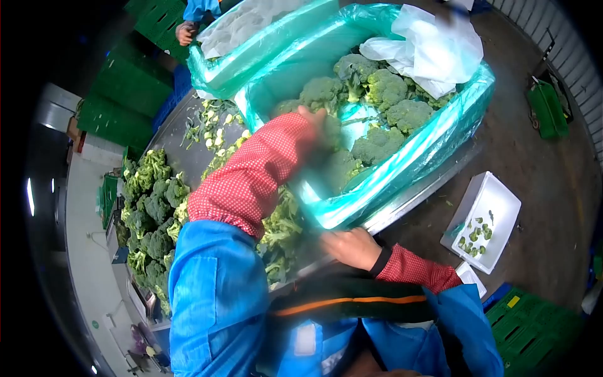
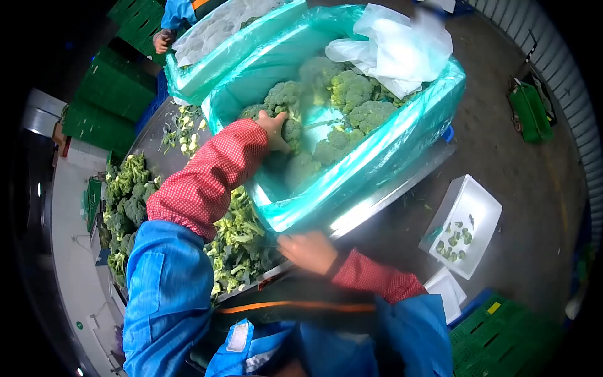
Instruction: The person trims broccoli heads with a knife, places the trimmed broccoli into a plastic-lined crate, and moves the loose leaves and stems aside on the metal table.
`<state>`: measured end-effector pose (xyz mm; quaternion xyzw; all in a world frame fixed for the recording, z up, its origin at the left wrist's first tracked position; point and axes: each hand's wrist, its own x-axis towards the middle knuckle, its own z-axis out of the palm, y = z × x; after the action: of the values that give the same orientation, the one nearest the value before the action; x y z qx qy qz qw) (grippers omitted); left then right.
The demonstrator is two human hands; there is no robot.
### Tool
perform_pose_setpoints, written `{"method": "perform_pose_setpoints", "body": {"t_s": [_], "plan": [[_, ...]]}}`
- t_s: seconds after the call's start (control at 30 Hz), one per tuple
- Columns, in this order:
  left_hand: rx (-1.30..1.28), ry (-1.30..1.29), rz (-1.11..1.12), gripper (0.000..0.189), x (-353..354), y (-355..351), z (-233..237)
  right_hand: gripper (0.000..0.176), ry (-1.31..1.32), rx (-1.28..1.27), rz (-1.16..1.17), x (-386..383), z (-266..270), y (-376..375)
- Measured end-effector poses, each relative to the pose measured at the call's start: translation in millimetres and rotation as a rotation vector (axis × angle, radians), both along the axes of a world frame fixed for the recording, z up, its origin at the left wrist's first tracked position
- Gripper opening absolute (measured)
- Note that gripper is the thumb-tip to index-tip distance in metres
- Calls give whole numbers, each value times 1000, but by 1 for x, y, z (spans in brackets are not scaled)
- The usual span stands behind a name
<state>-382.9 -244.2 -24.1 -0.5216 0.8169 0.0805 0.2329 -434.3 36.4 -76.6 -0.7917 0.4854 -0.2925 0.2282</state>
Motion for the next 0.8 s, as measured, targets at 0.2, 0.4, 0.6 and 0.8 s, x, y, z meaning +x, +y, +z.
{"method": "perform_pose_setpoints", "body": {"t_s": [0.2,0.4,0.6,0.8], "plan": [[-104,196,-200,85,23,16,49,12,-13,-38,42,6,-3,2],[-221,599,-67,90,72,27,133,12,-11,2,193,33,-3,-7],[-262,1142,114,95,195,51,144,11,-45,17,196,60,4,-11],[-127,1465,296,84,319,145,78,19,-229,47,34,65,8,-6]]}}
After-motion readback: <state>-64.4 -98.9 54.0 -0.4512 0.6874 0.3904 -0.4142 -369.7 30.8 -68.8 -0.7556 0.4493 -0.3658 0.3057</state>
